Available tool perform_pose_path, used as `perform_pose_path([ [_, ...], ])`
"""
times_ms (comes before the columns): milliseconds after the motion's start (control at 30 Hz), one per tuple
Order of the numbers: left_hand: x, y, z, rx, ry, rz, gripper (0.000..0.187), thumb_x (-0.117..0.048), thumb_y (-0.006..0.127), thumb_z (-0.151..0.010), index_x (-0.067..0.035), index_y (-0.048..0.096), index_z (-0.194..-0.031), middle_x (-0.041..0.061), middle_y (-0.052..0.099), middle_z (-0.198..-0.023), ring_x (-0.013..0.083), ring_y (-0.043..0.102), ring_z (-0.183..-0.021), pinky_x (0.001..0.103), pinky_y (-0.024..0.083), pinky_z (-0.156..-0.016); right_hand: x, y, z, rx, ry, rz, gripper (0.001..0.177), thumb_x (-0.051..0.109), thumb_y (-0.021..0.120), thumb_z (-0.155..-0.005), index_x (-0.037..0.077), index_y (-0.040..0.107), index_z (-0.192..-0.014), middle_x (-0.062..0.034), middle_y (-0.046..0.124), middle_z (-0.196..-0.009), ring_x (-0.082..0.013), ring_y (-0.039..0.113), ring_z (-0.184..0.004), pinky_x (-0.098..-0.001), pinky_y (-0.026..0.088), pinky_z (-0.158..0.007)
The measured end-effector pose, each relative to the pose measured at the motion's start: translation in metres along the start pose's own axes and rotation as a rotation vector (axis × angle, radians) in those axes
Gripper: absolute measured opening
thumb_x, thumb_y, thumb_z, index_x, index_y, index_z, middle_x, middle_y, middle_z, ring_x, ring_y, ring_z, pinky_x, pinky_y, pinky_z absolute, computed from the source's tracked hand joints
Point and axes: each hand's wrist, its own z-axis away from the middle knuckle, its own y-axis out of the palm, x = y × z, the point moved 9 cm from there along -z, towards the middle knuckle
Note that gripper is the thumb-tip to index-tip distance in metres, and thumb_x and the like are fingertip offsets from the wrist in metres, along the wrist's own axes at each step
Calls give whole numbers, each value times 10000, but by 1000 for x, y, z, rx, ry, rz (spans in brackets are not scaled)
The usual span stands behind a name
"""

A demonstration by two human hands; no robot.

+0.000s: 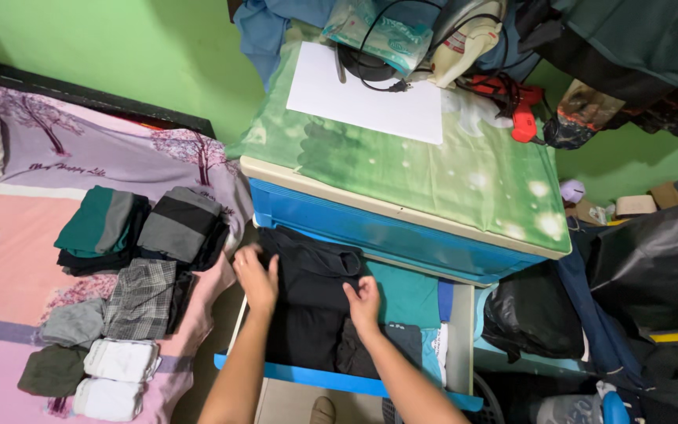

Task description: The person folds various garments, including white and dark-colored shirts and shorts, on a bed. They then open a blue plastic drawer and place the folded clothes inside, arranging them neatly.

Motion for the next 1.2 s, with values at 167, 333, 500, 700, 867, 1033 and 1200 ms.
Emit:
perform_pose_path([
  [167,-11,31,42,406,222,-212,245,-317,733,-939,-199,645,-1136,58,613,-1268,306,538,-1266,469,420,-1088,80,-6,41,-22,-446,449,395,157,896,-766,81,511,-728,-44,515,-779,-223,520,-706,-383,435,-649],
  [333,-31,51,40,535,492,-442,540,-294,651,-849,-212,564,-1376,124,450,-1511,363,310,-1467,556,240,-1188,113,52,58,387,-770,565,375,235,716,-921,78,683,-1261,-204,550,-1496,-445,493,-1350,-505,387,-1118],
  [500,-18,81,15,818,427,-640,780,-398,562,-878,-306,276,-1598,129,245,-1651,345,160,-1519,530,91,-1221,63,84,-8,657,-404,970,736,578,540,-968,202,362,-1575,-160,223,-1667,-457,133,-1519,-606,64,-1216],
  [700,-9,114,-3,816,338,-780,655,-429,454,-979,-351,238,-1593,75,237,-1658,278,181,-1541,561,34,-1250,29,89,-44,652,-321,976,727,578,487,-983,250,298,-1603,-145,174,-1683,-441,45,-1542,-634,-4,-1209],
  [867,-16,89,21,543,364,-611,692,-338,555,-927,-235,338,-1576,87,298,-1656,326,241,-1535,595,137,-1240,36,60,-36,314,-333,938,621,448,512,-1052,205,387,-1610,-210,220,-1685,-459,184,-1545,-604,142,-1258],
  [1033,-20,60,52,420,280,-255,733,-229,605,-906,-197,331,-1586,144,217,-1692,370,262,-1533,539,264,-1212,75,74,42,696,-567,809,759,447,702,-899,209,393,-1551,-186,130,-1685,-477,83,-1536,-685,112,-1177],
  [1200,5,80,38,665,-23,-156,906,-309,697,-810,-260,245,-1594,178,52,-1677,370,221,-1502,501,272,-1190,80,80,22,832,-440,945,851,429,801,-839,385,369,-1571,-88,-12,-1719,-432,-5,-1565,-788,61,-1131],
])
